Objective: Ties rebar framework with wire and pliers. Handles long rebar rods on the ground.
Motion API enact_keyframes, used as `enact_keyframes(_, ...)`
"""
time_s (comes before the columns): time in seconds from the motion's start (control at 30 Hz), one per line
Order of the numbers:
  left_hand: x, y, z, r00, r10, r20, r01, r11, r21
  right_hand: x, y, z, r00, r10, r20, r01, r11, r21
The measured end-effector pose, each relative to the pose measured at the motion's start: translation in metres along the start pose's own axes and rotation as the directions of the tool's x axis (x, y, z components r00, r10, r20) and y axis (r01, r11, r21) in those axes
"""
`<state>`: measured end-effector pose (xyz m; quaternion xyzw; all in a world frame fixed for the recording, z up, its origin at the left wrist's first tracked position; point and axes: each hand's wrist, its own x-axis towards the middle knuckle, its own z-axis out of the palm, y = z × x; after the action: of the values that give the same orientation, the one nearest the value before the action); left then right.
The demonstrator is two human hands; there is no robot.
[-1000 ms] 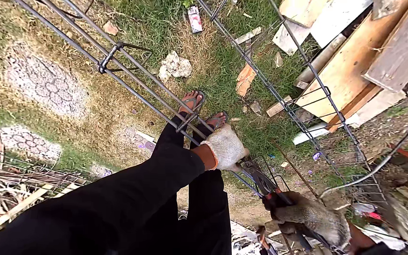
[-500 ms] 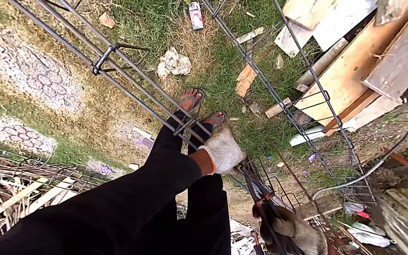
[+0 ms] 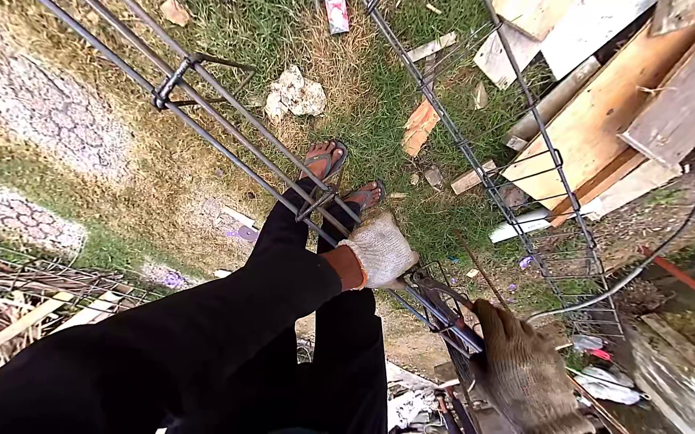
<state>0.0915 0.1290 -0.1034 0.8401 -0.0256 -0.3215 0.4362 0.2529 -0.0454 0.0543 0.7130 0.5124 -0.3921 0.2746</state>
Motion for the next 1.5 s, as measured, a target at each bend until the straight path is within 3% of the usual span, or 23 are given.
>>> enact_keyframes(0.07, 0.001, 0.001, -0.001, 1.0, 0.004, 0.009, -0.004, 1.0, -0.007, 0.012, 0.005, 0.004, 0.996, -0.008, -0.094, -0.007, 0.987, -0.163)
enact_keyframes(0.17, -0.001, 0.0, 0.001, 1.0, 0.009, -0.007, -0.009, 1.0, -0.011, 0.02, 0.011, 0.007, 0.998, -0.034, -0.052, 0.025, 0.986, -0.167)
enact_keyframes(0.23, -0.001, -0.001, 0.001, 1.0, 0.011, -0.008, -0.011, 1.0, -0.019, 0.02, 0.017, 0.002, 0.988, -0.018, 0.153, 0.02, 1.0, -0.014)
enact_keyframes(0.3, -0.002, 0.003, -0.001, 1.0, 0.007, 0.007, -0.007, 1.0, -0.013, 0.021, 0.024, 0.001, 0.899, -0.018, 0.437, -0.08, 0.976, 0.204)
enact_keyframes(0.4, -0.003, 0.004, -0.004, 0.999, -0.026, 0.032, 0.027, 0.999, -0.037, 0.03, 0.028, -0.001, 0.825, -0.04, 0.563, -0.142, 0.951, 0.276)
enact_keyframes(0.47, -0.004, 0.004, -0.003, 0.999, -0.027, 0.026, 0.028, 0.999, -0.037, 0.027, 0.02, -0.004, 0.868, -0.011, 0.496, -0.071, 0.987, 0.146)
enact_keyframes(0.53, -0.005, 0.002, -0.006, 0.998, -0.031, 0.055, 0.034, 0.998, -0.05, 0.025, 0.011, -0.004, 0.947, -0.006, 0.322, 0.012, 1.0, -0.016)
enact_keyframes(0.63, -0.002, 0.001, -0.001, 0.998, -0.037, 0.059, 0.04, 0.997, -0.063, 0.027, 0.002, -0.007, 0.985, -0.032, 0.168, 0.059, 0.986, -0.154)
enact_keyframes(0.87, -0.022, 0.006, -0.026, 0.993, -0.04, 0.109, 0.053, 0.992, -0.116, 0.03, 0.006, -0.009, 0.977, -0.081, 0.2, 0.114, 0.98, -0.161)
enact_keyframes(1.0, -0.005, 0.006, -0.006, 0.996, -0.047, 0.073, 0.052, 0.996, -0.069, 0.03, 0.008, -0.008, 0.984, -0.117, 0.132, 0.144, 0.965, -0.22)
enact_keyframes(1.17, -0.003, 0.004, -0.003, 0.997, -0.05, 0.061, 0.055, 0.996, -0.076, 0.036, 0.001, -0.016, 0.984, -0.054, 0.17, 0.099, 0.958, -0.268)
enact_keyframes(1.3, -0.011, 0.004, -0.011, 0.997, -0.031, 0.073, 0.038, 0.994, -0.099, 0.043, 0.001, -0.028, 0.84, 0.095, 0.535, -0.03, 0.991, -0.129)
enact_keyframes(1.43, -0.023, 0.001, -0.027, 0.989, -0.029, 0.145, 0.05, 0.989, -0.139, 0.058, 0.004, -0.045, 0.661, 0.047, 0.749, -0.112, 0.993, 0.037)
enact_keyframes(1.5, -0.017, 0.001, -0.02, 0.993, -0.018, 0.112, 0.031, 0.994, -0.109, 0.059, 0.005, -0.052, 0.601, 0.001, 0.799, -0.2, 0.968, 0.149)
